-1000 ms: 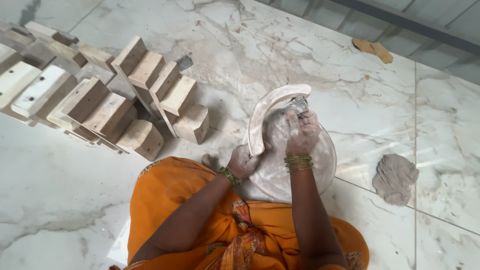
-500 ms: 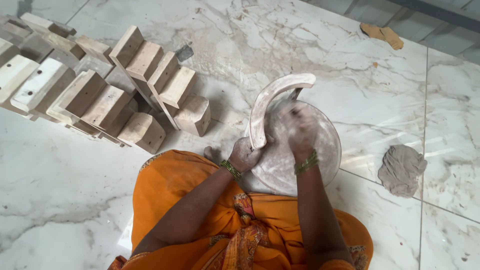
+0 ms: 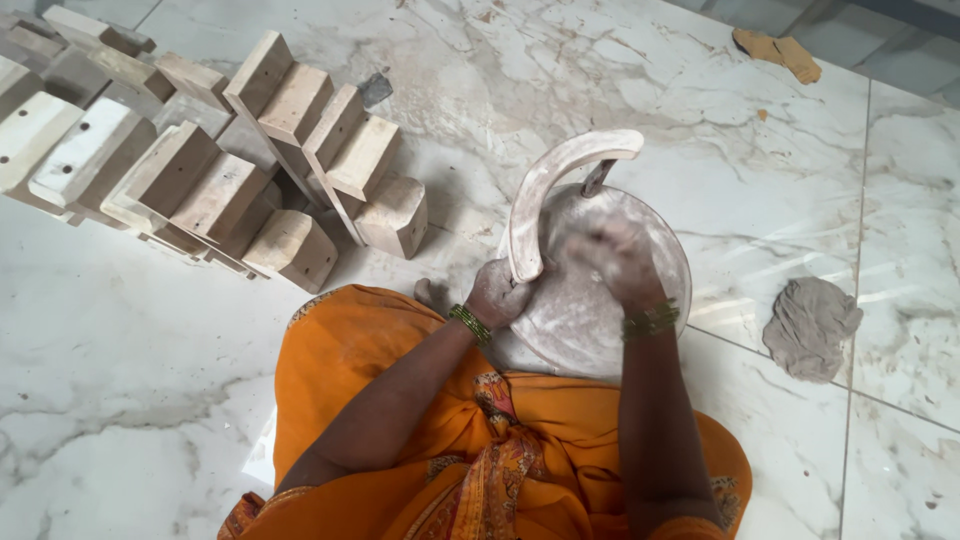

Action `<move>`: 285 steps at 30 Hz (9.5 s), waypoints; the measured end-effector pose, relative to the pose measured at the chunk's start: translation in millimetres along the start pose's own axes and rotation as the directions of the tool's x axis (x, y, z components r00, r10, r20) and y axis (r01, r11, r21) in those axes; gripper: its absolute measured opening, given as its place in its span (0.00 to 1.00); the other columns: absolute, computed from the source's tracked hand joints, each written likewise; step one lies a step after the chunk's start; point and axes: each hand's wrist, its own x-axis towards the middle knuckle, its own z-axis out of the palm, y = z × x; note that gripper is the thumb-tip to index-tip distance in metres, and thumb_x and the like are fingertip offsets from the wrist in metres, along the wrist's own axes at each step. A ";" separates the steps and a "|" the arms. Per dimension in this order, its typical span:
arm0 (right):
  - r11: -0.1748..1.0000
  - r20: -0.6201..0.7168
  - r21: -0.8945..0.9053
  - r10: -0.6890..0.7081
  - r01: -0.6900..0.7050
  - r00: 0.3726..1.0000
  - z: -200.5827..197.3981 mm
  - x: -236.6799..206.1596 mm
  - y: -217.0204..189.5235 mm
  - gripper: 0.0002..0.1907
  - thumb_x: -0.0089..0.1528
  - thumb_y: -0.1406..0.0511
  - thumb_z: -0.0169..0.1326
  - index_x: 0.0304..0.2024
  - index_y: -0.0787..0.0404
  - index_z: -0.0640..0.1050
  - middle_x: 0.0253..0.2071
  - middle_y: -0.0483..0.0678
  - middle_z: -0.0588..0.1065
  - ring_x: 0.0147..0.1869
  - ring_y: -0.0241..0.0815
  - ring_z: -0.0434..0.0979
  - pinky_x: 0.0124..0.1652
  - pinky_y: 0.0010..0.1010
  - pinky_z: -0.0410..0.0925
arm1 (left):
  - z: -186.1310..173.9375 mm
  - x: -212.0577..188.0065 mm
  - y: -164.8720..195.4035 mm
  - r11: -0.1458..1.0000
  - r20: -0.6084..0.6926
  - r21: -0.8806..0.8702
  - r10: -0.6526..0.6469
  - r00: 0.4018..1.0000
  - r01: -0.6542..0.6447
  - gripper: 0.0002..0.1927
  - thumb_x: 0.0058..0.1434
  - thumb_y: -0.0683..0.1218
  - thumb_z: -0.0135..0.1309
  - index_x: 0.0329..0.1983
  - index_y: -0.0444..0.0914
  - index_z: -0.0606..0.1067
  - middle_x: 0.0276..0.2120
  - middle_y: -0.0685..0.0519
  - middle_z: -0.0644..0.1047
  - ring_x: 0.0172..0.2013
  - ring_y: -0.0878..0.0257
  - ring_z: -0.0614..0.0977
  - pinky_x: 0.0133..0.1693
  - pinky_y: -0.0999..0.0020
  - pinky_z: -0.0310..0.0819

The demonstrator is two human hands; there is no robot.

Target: The person sits on the floor with a plaster mold holding a clay form. They scrape the mold edge with a small scraper, spread and smooth wet clay slip over the mold surface by hand, rotate the mold, and repeatedly press and smooth the clay with their palms.

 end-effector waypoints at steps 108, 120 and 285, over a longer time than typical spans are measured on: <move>0.225 -0.320 -0.937 -0.257 -0.265 0.912 -16.1 -112.4 10.2 0.05 0.67 0.65 0.57 0.44 0.59 0.80 0.41 0.48 0.73 0.48 0.48 0.70 0.51 0.41 0.68 | -12.1 15.9 -9.7 0.944 -0.244 0.315 -0.025 0.970 0.103 0.51 0.61 0.55 0.68 0.75 0.34 0.50 0.65 0.34 0.67 0.66 0.41 0.69 0.69 0.51 0.63; 0.965 -0.712 -0.115 0.086 -0.236 0.696 -57.4 -115.0 66.2 0.23 0.69 0.72 0.51 0.67 0.75 0.68 0.68 0.53 0.67 0.66 0.38 0.71 0.63 0.25 0.67 | 71.5 -74.6 63.8 0.745 -0.120 -0.530 -0.538 0.834 0.405 0.55 0.62 0.49 0.62 0.77 0.35 0.36 0.60 0.31 0.68 0.57 0.46 0.74 0.59 0.58 0.74; 0.934 -0.248 -0.282 0.149 -0.218 0.957 37.2 -77.8 -24.6 0.22 0.69 0.75 0.55 0.65 0.72 0.69 0.59 0.57 0.77 0.59 0.38 0.79 0.57 0.25 0.74 | 20.3 -51.3 55.4 0.885 -0.139 0.422 -0.151 0.979 0.196 0.36 0.80 0.63 0.19 0.81 0.35 0.48 0.77 0.37 0.51 0.74 0.37 0.61 0.62 0.56 0.73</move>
